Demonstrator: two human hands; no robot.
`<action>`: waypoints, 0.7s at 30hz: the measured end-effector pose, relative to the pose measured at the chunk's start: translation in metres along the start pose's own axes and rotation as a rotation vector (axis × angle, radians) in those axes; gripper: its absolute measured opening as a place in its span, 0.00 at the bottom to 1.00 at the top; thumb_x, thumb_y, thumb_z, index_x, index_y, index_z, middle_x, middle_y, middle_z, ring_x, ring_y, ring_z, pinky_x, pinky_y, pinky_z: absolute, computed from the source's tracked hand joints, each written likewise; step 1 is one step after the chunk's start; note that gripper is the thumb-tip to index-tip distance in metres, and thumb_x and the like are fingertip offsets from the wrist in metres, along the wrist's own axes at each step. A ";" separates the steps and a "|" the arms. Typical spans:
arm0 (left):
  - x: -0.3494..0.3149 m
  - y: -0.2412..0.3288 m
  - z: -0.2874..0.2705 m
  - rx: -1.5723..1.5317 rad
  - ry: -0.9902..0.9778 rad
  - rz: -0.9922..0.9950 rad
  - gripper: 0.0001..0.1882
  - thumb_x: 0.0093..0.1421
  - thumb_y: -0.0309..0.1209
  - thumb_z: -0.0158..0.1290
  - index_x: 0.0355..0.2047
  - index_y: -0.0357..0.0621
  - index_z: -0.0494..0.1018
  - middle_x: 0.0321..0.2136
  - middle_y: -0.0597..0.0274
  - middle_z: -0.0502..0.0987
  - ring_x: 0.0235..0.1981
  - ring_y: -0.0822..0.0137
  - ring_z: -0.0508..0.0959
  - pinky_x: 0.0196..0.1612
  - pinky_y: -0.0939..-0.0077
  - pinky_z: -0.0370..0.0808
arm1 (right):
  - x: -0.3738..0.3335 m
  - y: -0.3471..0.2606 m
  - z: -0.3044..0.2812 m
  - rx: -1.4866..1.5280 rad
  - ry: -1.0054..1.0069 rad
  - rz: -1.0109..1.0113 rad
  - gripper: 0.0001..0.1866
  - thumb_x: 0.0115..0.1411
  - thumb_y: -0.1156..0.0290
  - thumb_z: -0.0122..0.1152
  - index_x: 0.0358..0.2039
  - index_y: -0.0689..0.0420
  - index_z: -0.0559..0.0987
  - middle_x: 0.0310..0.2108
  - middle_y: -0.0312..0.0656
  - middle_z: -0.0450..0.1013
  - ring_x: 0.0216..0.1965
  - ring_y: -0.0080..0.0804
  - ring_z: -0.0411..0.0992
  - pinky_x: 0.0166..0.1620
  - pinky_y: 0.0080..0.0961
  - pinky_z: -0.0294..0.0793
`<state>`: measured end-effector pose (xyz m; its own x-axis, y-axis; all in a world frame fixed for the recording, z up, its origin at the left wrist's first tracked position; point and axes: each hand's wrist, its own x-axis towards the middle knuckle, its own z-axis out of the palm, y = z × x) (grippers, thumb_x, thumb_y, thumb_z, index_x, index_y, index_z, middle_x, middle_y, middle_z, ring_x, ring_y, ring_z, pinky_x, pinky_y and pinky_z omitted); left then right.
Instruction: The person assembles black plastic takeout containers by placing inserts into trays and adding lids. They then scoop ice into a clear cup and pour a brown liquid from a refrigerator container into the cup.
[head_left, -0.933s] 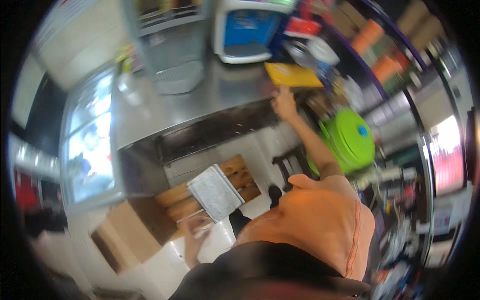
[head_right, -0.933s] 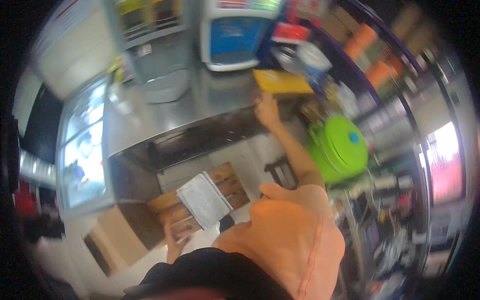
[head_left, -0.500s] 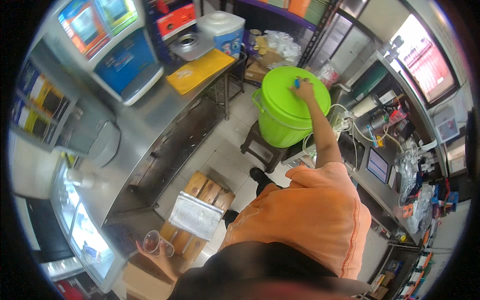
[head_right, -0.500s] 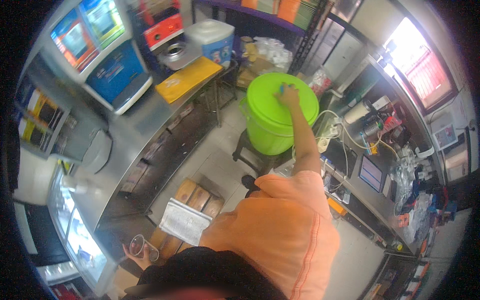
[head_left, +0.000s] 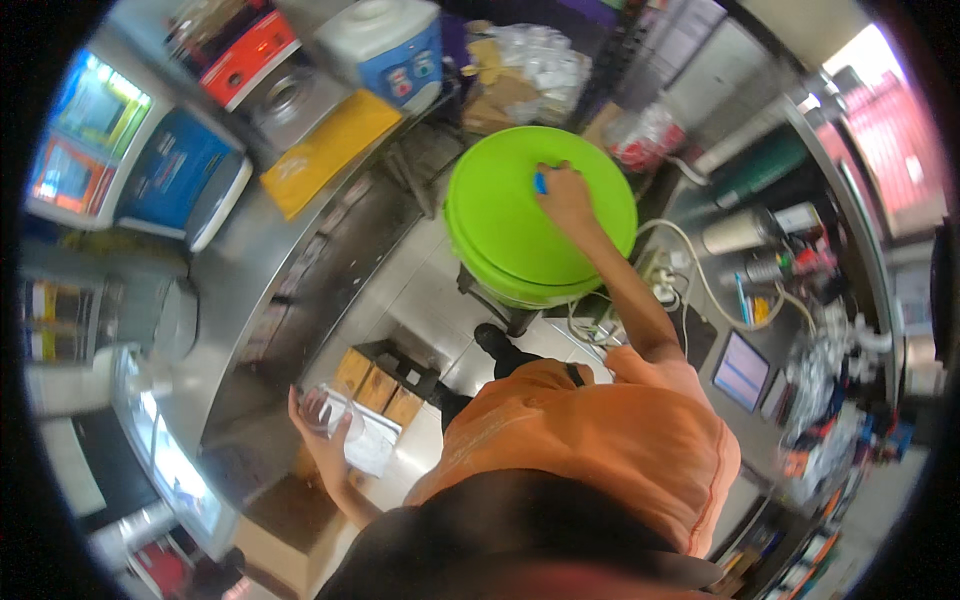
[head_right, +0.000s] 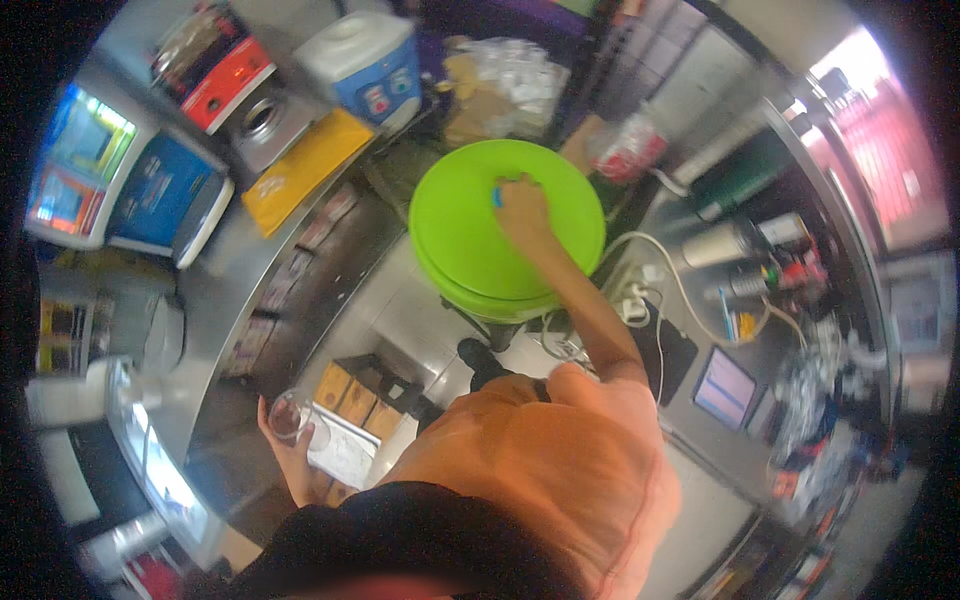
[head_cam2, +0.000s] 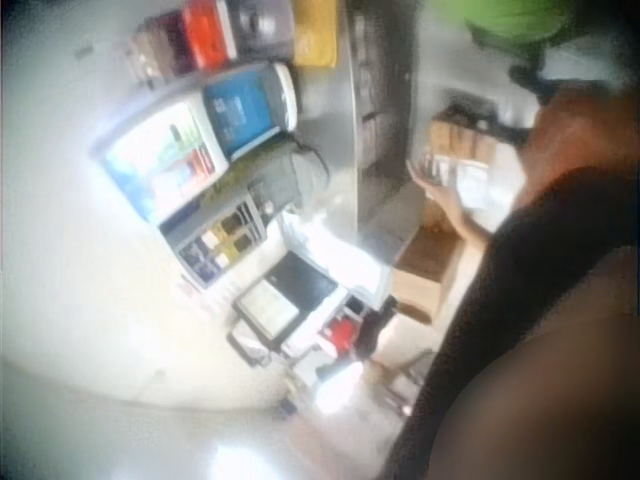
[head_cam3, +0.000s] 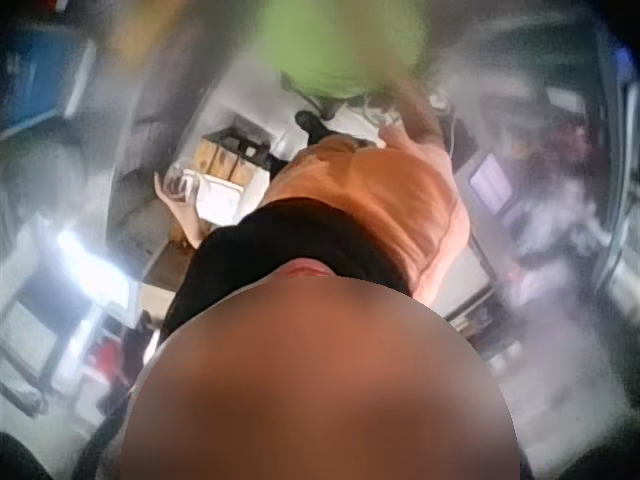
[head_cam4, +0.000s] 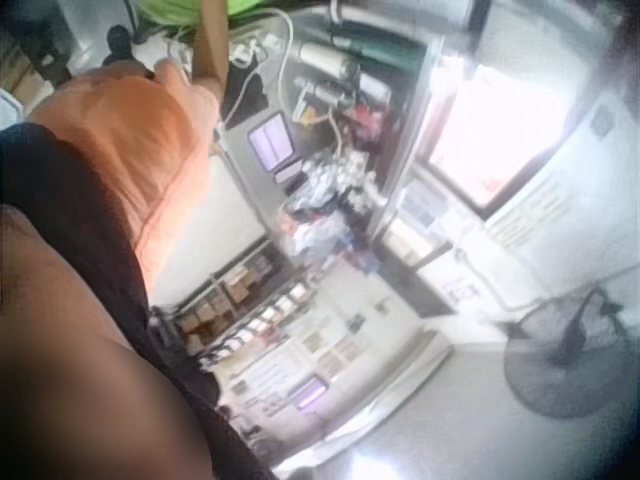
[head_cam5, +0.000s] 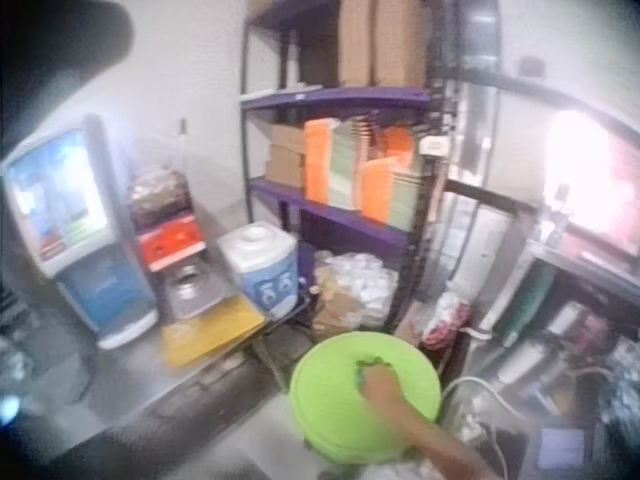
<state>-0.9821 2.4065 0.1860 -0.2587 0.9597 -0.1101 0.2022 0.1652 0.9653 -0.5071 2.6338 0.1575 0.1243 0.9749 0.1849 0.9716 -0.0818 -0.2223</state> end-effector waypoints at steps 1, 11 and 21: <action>-0.001 0.002 0.003 -0.020 0.028 -0.026 0.51 0.45 0.18 0.61 0.68 0.54 0.48 0.56 0.51 0.64 0.58 0.55 0.66 0.61 0.58 0.60 | 0.003 0.003 -0.007 0.022 -0.009 -0.019 0.19 0.47 0.71 0.64 0.43 0.55 0.79 0.33 0.54 0.75 0.38 0.51 0.75 0.43 0.46 0.74; -0.044 -0.025 -0.023 -0.067 0.493 -0.105 0.44 0.51 0.27 0.64 0.64 0.37 0.53 0.60 0.47 0.62 0.64 0.54 0.61 0.66 0.61 0.56 | 0.008 -0.107 -0.144 0.439 0.278 -0.449 0.18 0.50 0.78 0.63 0.44 0.54 0.80 0.44 0.47 0.76 0.45 0.40 0.75 0.50 0.32 0.71; -0.199 -0.090 -0.086 -0.225 1.245 -0.335 0.34 0.61 0.34 0.56 0.60 0.26 0.56 0.58 0.44 0.64 0.60 0.58 0.64 0.65 0.68 0.57 | -0.170 -0.385 0.135 0.604 -0.792 -0.916 0.23 0.44 0.82 0.63 0.43 0.52 0.75 0.46 0.45 0.66 0.51 0.52 0.65 0.50 0.44 0.70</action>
<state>-1.0302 2.1808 0.1413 -0.9842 0.0070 -0.1771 -0.1723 0.1956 0.9654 -0.9298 2.5276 0.0821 -0.8623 0.5030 -0.0593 0.3773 0.5598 -0.7377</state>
